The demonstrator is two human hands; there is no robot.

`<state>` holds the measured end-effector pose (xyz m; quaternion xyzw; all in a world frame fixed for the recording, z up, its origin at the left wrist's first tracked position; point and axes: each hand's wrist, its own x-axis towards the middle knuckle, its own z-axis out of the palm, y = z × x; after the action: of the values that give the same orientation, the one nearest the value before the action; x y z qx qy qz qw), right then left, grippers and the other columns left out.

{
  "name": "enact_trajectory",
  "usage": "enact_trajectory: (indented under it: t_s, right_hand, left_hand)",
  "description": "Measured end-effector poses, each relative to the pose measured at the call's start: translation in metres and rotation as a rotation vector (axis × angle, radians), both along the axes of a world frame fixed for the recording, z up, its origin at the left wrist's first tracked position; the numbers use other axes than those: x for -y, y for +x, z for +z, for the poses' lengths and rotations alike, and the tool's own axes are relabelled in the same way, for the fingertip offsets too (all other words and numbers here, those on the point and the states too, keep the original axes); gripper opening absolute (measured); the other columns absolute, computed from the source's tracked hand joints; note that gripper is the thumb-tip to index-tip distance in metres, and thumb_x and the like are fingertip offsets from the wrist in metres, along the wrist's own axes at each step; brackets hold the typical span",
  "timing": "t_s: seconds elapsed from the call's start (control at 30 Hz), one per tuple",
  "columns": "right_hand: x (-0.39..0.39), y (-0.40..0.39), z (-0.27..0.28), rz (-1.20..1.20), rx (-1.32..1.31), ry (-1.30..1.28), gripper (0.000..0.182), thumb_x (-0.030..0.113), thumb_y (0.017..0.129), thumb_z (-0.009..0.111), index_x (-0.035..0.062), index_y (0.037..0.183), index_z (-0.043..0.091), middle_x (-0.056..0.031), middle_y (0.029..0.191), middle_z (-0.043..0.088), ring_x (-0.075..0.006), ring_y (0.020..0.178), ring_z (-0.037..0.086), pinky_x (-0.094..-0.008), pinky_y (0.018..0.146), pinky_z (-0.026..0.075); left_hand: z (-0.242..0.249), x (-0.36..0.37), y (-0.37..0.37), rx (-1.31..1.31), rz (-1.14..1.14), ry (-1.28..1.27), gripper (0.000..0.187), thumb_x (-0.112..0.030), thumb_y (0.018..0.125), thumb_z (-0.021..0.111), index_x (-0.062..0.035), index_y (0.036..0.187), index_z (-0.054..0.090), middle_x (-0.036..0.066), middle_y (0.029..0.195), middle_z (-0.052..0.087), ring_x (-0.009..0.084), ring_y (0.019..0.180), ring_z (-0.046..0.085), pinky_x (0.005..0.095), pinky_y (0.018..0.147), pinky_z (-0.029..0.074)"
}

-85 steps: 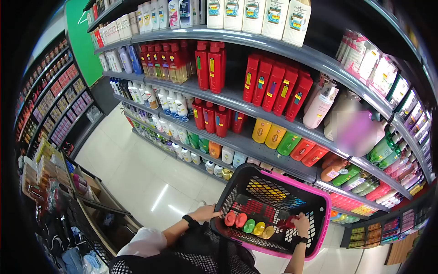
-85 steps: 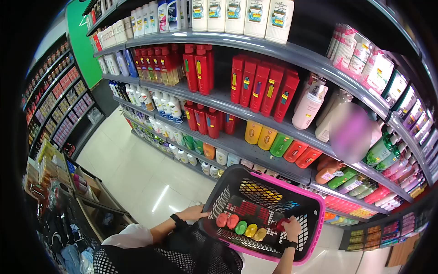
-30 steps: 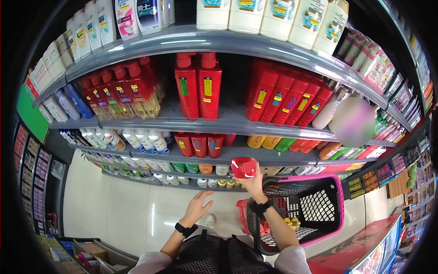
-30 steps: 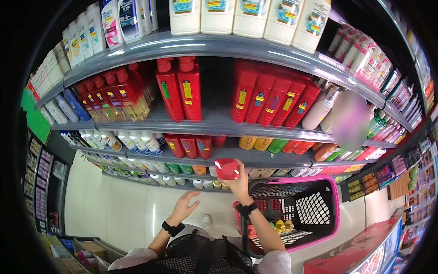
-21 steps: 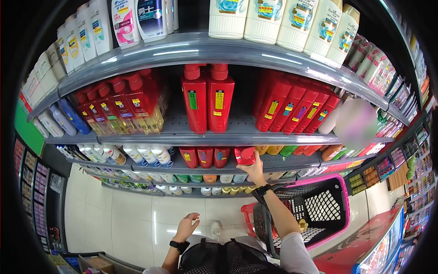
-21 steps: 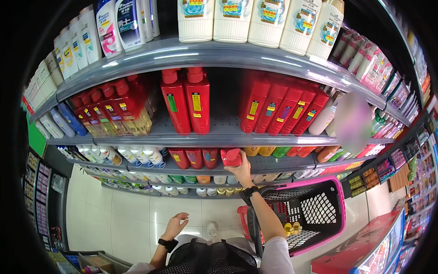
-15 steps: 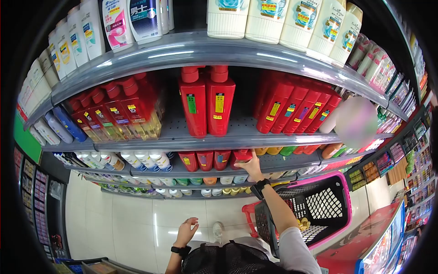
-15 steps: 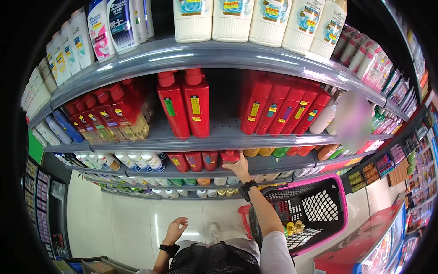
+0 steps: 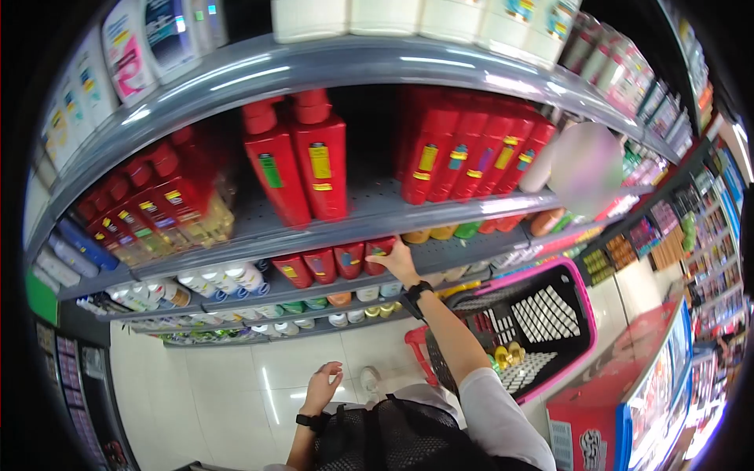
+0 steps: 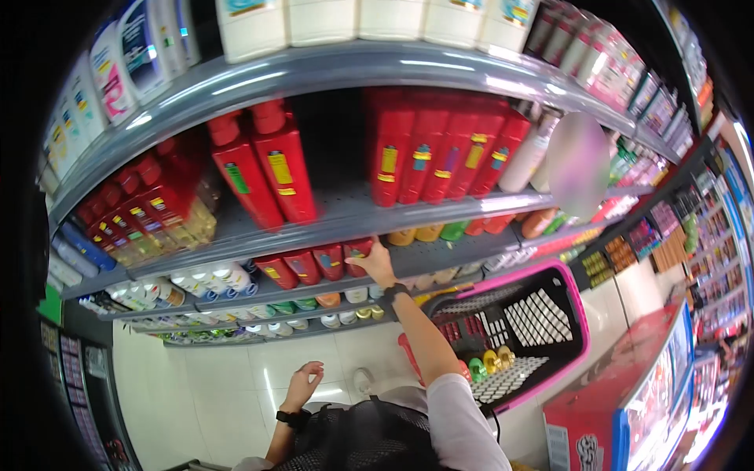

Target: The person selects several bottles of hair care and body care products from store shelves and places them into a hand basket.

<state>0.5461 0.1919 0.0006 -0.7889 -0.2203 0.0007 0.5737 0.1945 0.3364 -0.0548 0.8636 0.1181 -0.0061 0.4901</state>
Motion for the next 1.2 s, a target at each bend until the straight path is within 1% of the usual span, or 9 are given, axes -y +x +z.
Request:
enact_trajectory:
  t_s: [0.33,0.47,0.53,0.67,0.77,1.03,1.07,1.13,1.2]
  right_hand:
    - [0.005,0.006,0.001,0.006,-0.072,0.025,0.099,0.021,0.059,0.086,0.0028,0.139,0.03,-0.0235,0.127,0.052,-0.0382,0.121,0.048,-0.0416,0.101,0.041]
    - [0.028,-0.011,0.002,-0.113,-0.098,-0.238,0.093,0.028,0.067,0.082,-0.0008,0.138,0.03,-0.0252,0.128,0.049,-0.0385,0.123,0.046,-0.0409,0.103,0.039]
    - [0.061,-0.025,0.025,0.241,-0.161,-0.607,0.085,0.033,0.073,0.077,-0.003,0.136,0.034,-0.0242,0.126,0.052,-0.0368,0.12,0.049,-0.0391,0.1,0.041]
    - [0.161,-0.065,0.079,0.77,-0.183,-0.47,0.072,0.039,0.081,0.069,0.001,0.135,0.039,-0.0196,0.118,0.059,-0.0315,0.104,0.06,-0.0355,0.083,0.049]
    - [0.239,-0.093,0.122,0.557,-0.246,-0.632,0.066,0.043,0.082,0.067,0.0069,0.132,0.044,-0.0193,0.108,0.063,-0.0334,0.093,0.064,-0.0371,0.079,0.051]
    - [0.424,-0.091,0.054,-0.107,-0.191,-1.232,0.057,0.044,0.077,0.069,0.0064,0.117,0.053,-0.0163,0.09,0.064,-0.0331,0.087,0.064,-0.0444,0.073,0.051]
    - [0.449,-0.084,0.015,-0.121,-0.152,-1.324,0.057,0.043,0.074,0.071,0.0074,0.116,0.054,-0.0162,0.09,0.065,-0.0315,0.088,0.065,-0.0447,0.071,0.053]
    - [0.486,-0.074,-0.045,-0.037,-0.26,-1.331,0.06,0.041,0.069,0.072,0.0061,0.116,0.058,-0.0136,0.104,0.067,-0.0338,0.094,0.066,-0.0614,0.069,0.051]
    - [0.501,-0.076,-0.067,0.115,-0.347,-1.383,0.058,0.033,0.065,0.071,0.0057,0.115,0.06,-0.0147,0.108,0.066,-0.0344,0.096,0.066,-0.0639,0.067,0.051]
  left_hand:
    - [-0.009,0.013,0.024,-0.011,-0.074,0.019,0.023,-0.01,0.085,0.063,-0.0054,0.108,0.06,0.012,0.091,0.069,0.0251,0.084,0.068,0.0361,0.076,0.052]
    - [-0.001,0.023,0.049,0.026,-0.162,0.045,0.023,-0.011,0.086,0.062,-0.0053,0.108,0.059,0.012,0.092,0.069,0.0253,0.085,0.068,0.0359,0.076,0.052]
    - [0.004,0.03,0.063,0.039,-0.191,0.041,0.023,-0.011,0.086,0.062,-0.0053,0.107,0.059,0.012,0.092,0.069,0.0254,0.085,0.068,0.0358,0.076,0.052]
    - [0.014,0.051,0.092,0.033,-0.286,0.037,0.023,-0.012,0.086,0.062,-0.0049,0.108,0.059,0.012,0.095,0.068,0.0256,0.087,0.068,0.036,0.077,0.051]
    - [0.027,0.077,0.11,0.031,-0.359,0.05,0.024,-0.013,0.087,0.062,-0.0048,0.109,0.059,0.013,0.097,0.067,0.0257,0.089,0.067,0.0361,0.078,0.051]
    - [0.064,0.195,0.115,-0.021,-0.421,0.037,0.028,-0.021,0.09,0.059,-0.0049,0.113,0.057,0.013,0.103,0.066,0.0289,0.093,0.065,0.0381,0.081,0.05]
    - [0.066,0.212,0.111,-0.064,-0.411,0.028,0.035,-0.024,0.091,0.059,-0.0042,0.118,0.052,0.016,0.106,0.064,0.0319,0.095,0.064,0.0399,0.082,0.05]
    - [0.067,0.251,0.099,-0.111,-0.371,0.015,0.042,-0.027,0.091,0.059,-0.0035,0.124,0.048,0.018,0.109,0.063,0.0349,0.096,0.063,0.0417,0.084,0.049]
    - [0.069,0.288,0.081,-0.104,-0.224,0.039,0.064,-0.033,0.089,0.059,-0.002,0.137,0.03,0.025,0.114,0.06,0.0419,0.099,0.06,0.0458,0.085,0.048]
